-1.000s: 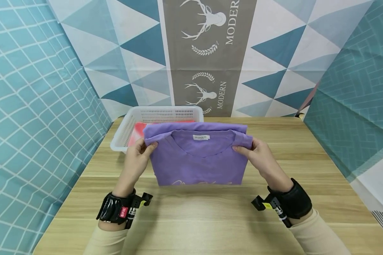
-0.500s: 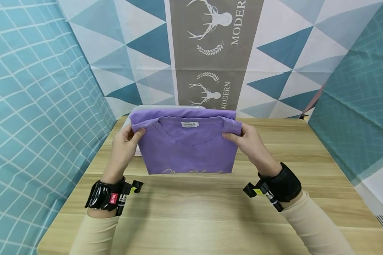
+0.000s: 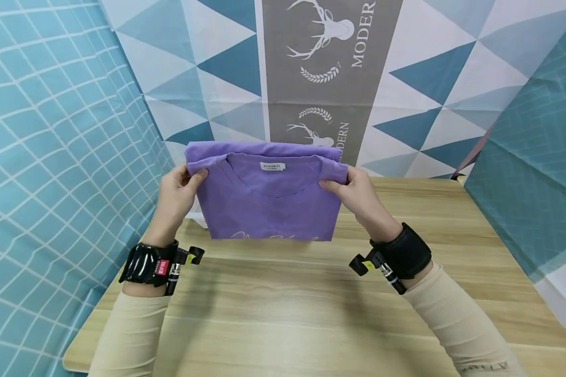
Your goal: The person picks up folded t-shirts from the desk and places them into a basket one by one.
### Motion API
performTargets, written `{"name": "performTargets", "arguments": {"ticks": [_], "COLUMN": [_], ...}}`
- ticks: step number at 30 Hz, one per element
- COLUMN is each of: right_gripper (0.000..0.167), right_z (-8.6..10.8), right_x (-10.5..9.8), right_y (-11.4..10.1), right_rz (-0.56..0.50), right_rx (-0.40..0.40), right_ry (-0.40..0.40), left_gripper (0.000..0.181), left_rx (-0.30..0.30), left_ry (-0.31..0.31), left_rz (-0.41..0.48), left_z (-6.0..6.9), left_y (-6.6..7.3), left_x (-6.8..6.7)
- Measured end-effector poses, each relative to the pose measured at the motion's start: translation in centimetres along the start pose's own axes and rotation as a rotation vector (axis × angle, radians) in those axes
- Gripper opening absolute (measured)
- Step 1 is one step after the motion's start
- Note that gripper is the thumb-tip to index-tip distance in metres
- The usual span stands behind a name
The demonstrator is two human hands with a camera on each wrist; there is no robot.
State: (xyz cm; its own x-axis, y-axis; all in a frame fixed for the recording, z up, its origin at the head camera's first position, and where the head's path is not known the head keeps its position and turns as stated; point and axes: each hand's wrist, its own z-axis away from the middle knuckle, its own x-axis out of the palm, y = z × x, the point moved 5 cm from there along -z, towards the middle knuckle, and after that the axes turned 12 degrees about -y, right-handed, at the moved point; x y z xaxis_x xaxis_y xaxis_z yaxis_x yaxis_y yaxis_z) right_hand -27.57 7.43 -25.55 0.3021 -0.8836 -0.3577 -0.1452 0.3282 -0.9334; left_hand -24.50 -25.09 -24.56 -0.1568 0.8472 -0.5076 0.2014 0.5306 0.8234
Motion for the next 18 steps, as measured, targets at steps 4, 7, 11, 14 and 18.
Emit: {"name": "performTargets", "arguments": {"ticks": [4,7,11,14,18], "right_gripper": [0.035,0.035,0.035,0.034,0.033], "right_z": [-1.1,-2.0,-3.0,-3.6,-4.5], "right_x": [0.2,0.6,1.0,1.4,2.0], "right_y": [-0.5,-1.0,-1.6,-2.0,-2.4], "right_rz": [-0.005,-0.015,-0.030,-0.032,-0.011], "right_rx": [-0.006,-0.011,-0.012,-0.007,-0.011], "right_ry": [0.022,0.035,0.048,0.065,0.090], "left_gripper": [0.035,0.036,0.037,0.037,0.038], "left_rx": [-0.009,-0.020,-0.038,-0.049,-0.065], "left_ry": [0.026,0.040,0.054,0.078,0.099], "left_rz": [-0.018,-0.012,0.003,0.025,0.045], "left_z": [-0.9,-1.6,-2.3,-2.9,-3.9], "left_y": [-0.1,-0.2,-0.6,-0.9,-1.3], "left_x": [-0.7,-1.2,-1.9,-2.3,-2.9]}}
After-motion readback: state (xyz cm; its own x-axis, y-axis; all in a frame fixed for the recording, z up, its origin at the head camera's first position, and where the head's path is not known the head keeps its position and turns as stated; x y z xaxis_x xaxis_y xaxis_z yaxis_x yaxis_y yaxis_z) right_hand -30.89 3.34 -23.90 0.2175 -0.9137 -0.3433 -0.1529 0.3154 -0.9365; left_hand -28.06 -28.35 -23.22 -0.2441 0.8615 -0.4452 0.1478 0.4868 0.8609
